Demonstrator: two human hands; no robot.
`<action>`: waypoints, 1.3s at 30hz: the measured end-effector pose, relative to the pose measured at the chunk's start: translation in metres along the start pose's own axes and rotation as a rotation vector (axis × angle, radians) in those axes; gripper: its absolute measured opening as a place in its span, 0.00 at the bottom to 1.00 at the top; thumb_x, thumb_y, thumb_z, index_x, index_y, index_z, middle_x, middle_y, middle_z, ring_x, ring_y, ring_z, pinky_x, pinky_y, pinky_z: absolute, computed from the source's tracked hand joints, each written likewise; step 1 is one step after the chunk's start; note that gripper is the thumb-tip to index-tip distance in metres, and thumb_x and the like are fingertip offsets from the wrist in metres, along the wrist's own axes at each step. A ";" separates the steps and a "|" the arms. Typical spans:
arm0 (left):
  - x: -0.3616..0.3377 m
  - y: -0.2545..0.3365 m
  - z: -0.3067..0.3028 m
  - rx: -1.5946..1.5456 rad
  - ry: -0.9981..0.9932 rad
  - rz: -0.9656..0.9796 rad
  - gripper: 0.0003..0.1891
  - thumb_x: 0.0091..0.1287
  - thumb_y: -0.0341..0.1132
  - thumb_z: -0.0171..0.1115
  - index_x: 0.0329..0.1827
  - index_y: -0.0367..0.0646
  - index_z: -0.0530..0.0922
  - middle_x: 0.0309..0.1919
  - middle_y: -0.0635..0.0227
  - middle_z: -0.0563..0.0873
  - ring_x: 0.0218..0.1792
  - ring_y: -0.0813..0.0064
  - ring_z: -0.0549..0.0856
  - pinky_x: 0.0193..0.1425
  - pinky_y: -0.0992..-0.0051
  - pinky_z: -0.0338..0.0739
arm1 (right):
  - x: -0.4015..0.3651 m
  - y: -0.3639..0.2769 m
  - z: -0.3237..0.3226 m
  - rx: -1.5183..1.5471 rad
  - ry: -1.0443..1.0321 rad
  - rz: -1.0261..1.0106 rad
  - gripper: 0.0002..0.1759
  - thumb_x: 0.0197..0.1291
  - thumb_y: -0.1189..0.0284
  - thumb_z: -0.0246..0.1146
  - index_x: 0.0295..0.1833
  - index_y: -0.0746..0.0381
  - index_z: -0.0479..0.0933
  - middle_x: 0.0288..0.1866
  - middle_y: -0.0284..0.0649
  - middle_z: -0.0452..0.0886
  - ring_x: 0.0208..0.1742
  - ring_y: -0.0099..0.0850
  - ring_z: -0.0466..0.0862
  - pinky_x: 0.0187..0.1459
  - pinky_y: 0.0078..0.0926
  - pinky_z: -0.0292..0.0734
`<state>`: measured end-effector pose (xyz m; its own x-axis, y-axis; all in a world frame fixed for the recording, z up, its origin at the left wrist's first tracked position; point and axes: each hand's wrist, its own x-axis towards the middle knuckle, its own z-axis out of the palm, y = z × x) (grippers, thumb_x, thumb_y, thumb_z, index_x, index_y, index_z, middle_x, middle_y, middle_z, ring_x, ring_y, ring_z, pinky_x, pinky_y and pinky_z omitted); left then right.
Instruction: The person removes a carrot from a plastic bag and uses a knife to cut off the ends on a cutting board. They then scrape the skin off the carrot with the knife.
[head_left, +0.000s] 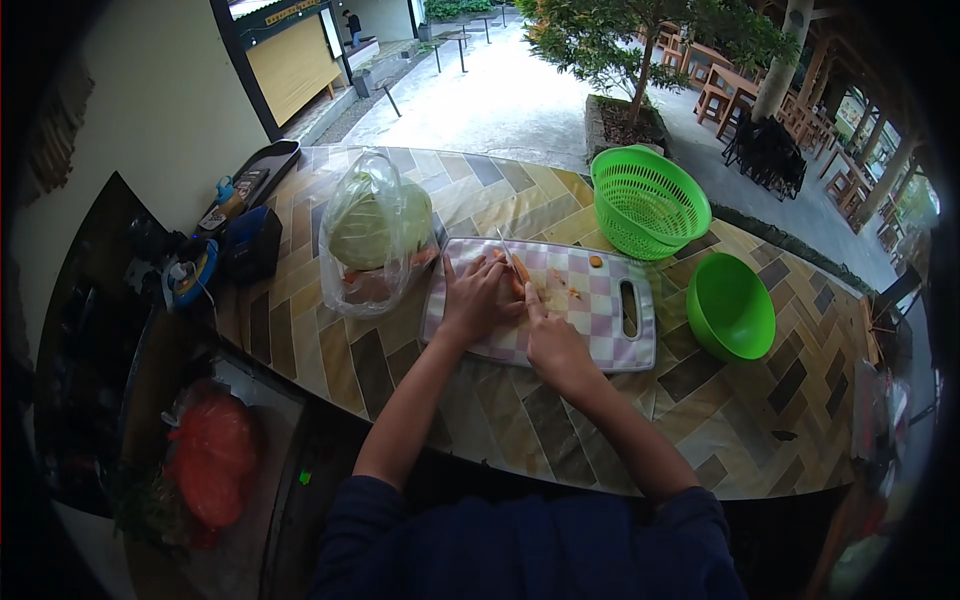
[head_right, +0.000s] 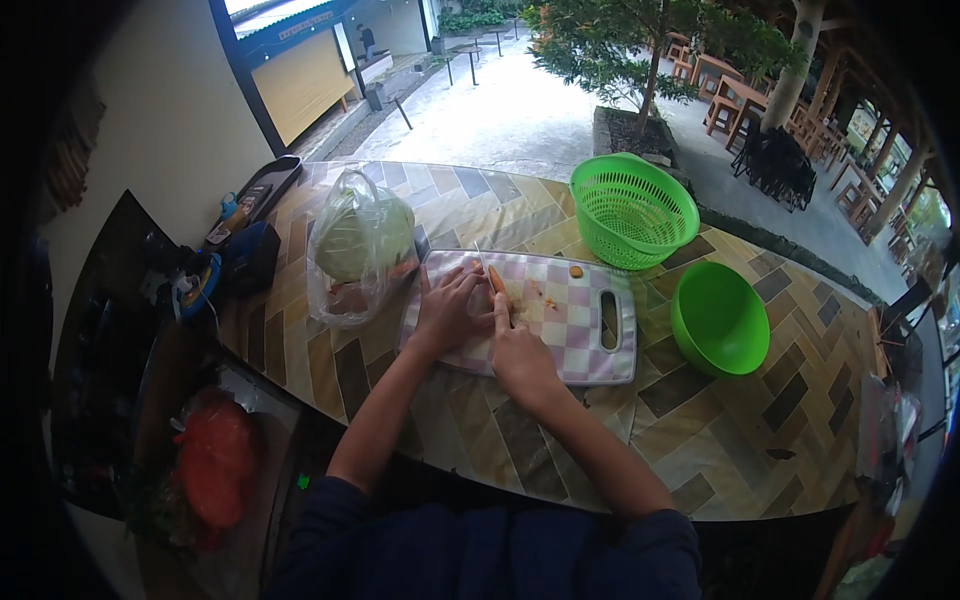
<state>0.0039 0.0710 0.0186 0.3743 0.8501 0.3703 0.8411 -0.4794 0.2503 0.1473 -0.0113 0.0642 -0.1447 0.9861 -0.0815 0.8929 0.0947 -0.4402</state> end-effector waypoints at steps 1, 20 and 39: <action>0.000 0.001 -0.003 -0.004 -0.014 -0.005 0.32 0.50 0.59 0.65 0.53 0.49 0.76 0.62 0.69 0.76 0.66 0.63 0.70 0.68 0.35 0.40 | -0.003 0.000 -0.001 0.001 -0.004 -0.009 0.39 0.55 0.78 0.48 0.74 0.63 0.46 0.44 0.63 0.77 0.43 0.56 0.81 0.47 0.46 0.76; -0.003 0.003 0.001 -0.006 0.064 -0.009 0.34 0.52 0.63 0.60 0.53 0.47 0.75 0.58 0.66 0.79 0.64 0.65 0.72 0.66 0.30 0.31 | -0.015 -0.004 0.012 -0.085 0.041 0.026 0.42 0.53 0.79 0.50 0.75 0.61 0.44 0.44 0.63 0.77 0.38 0.53 0.82 0.41 0.44 0.78; 0.000 0.001 0.001 0.021 -0.030 -0.017 0.35 0.53 0.64 0.59 0.57 0.48 0.75 0.62 0.69 0.76 0.65 0.63 0.71 0.66 0.31 0.32 | -0.007 0.000 0.008 -0.025 0.026 0.028 0.40 0.55 0.78 0.49 0.75 0.61 0.45 0.43 0.62 0.78 0.40 0.54 0.82 0.42 0.44 0.78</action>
<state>0.0051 0.0707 0.0176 0.3709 0.8645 0.3392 0.8556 -0.4602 0.2370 0.1446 -0.0195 0.0581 -0.1081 0.9917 -0.0698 0.9069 0.0696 -0.4155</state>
